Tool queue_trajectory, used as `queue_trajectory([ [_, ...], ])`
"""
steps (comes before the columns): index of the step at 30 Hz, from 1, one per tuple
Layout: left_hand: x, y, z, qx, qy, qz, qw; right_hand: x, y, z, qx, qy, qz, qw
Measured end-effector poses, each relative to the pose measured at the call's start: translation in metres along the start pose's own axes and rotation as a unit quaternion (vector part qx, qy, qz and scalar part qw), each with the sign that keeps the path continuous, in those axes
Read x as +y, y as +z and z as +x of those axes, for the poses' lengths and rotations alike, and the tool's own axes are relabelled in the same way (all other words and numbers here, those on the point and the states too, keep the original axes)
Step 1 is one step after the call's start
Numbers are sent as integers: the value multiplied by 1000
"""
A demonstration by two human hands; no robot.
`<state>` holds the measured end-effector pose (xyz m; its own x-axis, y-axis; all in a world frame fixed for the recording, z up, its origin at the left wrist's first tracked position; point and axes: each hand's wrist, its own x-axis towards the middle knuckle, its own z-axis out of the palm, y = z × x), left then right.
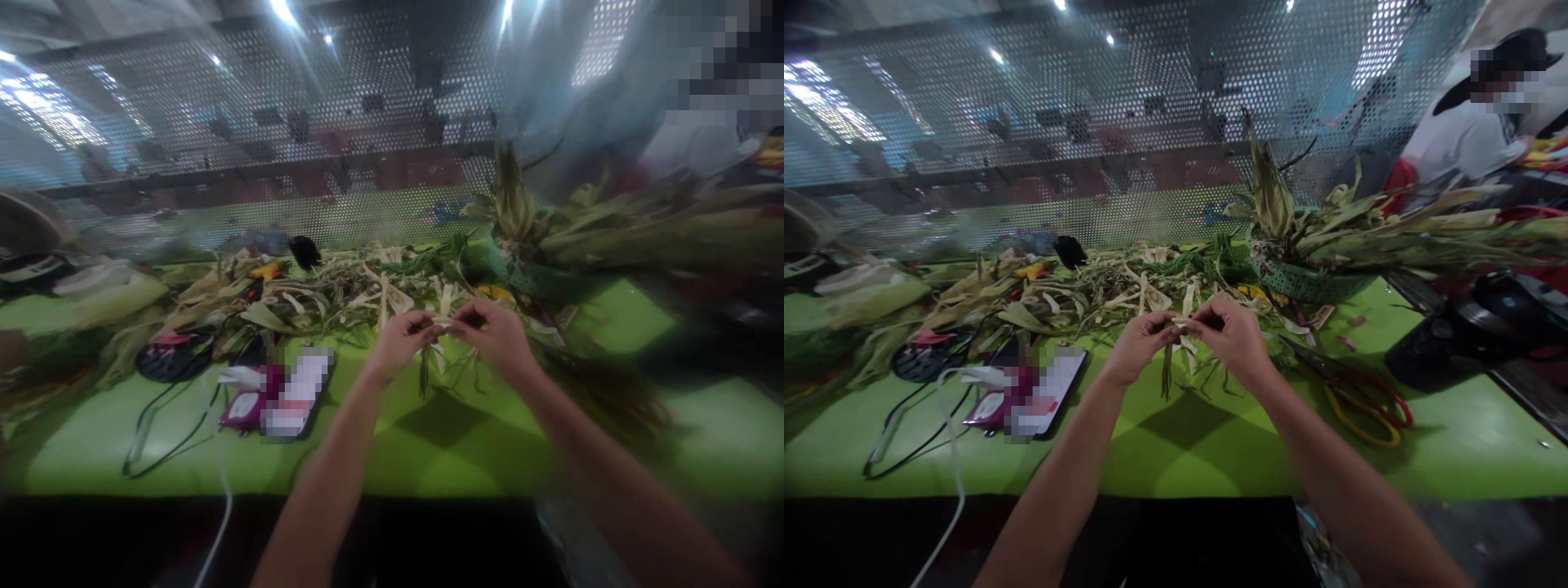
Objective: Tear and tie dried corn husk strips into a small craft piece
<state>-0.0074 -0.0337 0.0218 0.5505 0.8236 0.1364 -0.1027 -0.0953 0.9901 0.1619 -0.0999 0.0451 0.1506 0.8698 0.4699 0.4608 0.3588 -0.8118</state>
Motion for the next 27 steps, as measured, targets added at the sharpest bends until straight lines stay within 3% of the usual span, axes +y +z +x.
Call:
queue_trajectory([
  [7,4,5,-1,18,-13,-15,1000,8,-3,2,-19,-52,-48,997],
  [15,-5,9,1,34,-11,-33,999,9,-8,4,-52,-112,-131,984],
  [22,-8,17,-1,58,-22,-68,996,7,-9,4,-66,-123,-173,975],
  [27,-6,21,-1,86,-16,-120,989,7,-4,1,-31,-91,-133,986],
])
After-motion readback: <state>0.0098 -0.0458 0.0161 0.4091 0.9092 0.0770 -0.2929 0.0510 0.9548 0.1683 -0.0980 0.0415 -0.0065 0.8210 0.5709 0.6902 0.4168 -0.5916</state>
